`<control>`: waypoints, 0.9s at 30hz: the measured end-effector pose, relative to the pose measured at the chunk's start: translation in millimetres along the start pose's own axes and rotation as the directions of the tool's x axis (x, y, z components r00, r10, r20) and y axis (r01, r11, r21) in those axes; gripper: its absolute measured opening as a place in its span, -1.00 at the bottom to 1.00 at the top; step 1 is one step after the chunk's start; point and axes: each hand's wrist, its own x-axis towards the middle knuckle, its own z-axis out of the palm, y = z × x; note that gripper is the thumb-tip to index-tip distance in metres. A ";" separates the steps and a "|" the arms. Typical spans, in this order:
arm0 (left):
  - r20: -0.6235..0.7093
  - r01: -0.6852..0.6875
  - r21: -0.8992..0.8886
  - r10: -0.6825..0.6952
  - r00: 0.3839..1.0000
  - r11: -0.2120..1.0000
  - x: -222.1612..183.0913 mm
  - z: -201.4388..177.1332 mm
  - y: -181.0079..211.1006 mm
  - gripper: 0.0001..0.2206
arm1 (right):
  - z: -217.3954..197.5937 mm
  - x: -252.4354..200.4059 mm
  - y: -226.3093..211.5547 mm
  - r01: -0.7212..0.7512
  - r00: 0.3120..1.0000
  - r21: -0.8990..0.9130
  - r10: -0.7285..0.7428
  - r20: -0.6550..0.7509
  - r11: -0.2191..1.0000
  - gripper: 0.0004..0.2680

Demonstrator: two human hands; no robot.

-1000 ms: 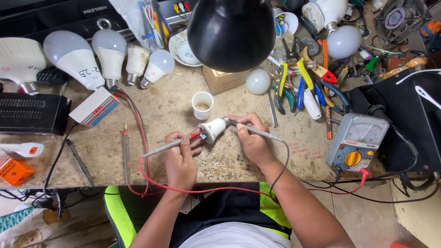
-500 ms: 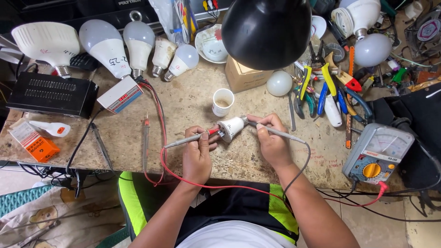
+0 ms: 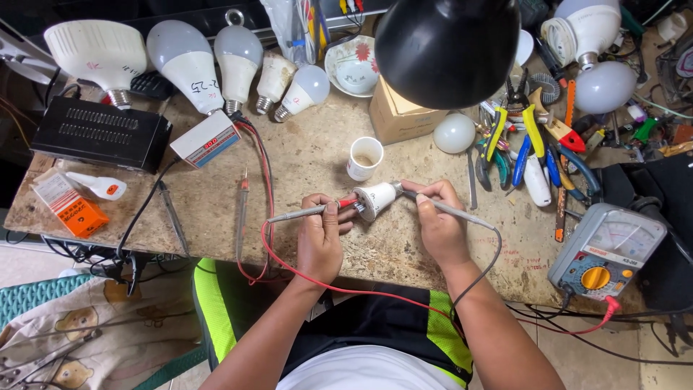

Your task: Disassembling an LED bulb to inspect and test its internal components using various tools.

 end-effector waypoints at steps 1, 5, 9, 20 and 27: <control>-0.009 0.001 0.000 -0.001 1.000 1.000 0.1 -0.5 -2.0 -0.80 | 0.5 -0.5 -1.8 0.001 1.000 0.002 -0.001 0.009 1.000 -0.94; 0.003 0.004 -0.028 -0.004 1.000 1.000 0.4 -1.0 -9.0 -0.79 | 0.8 -1.7 -6.7 -0.017 1.000 -0.005 0.018 0.020 1.000 -0.92; 0.012 0.010 -0.023 -0.010 1.000 1.000 0.3 -1.0 -7.0 -0.80 | 0.8 -1.9 -7.6 -0.002 1.000 -0.016 0.002 0.023 1.000 -0.91; 0.013 0.010 0.014 -0.010 1.000 1.000 0.9 0.7 -0.5 -0.81 | 3.8 3.1 -5.3 -0.075 0.993 0.070 0.081 -0.081 0.995 -0.92; -0.008 0.018 0.023 -0.018 1.000 1.000 0.1 1.8 -1.3 -0.82 | -0.1 14.6 -17.5 -0.219 0.970 0.086 0.226 -0.090 0.972 -0.92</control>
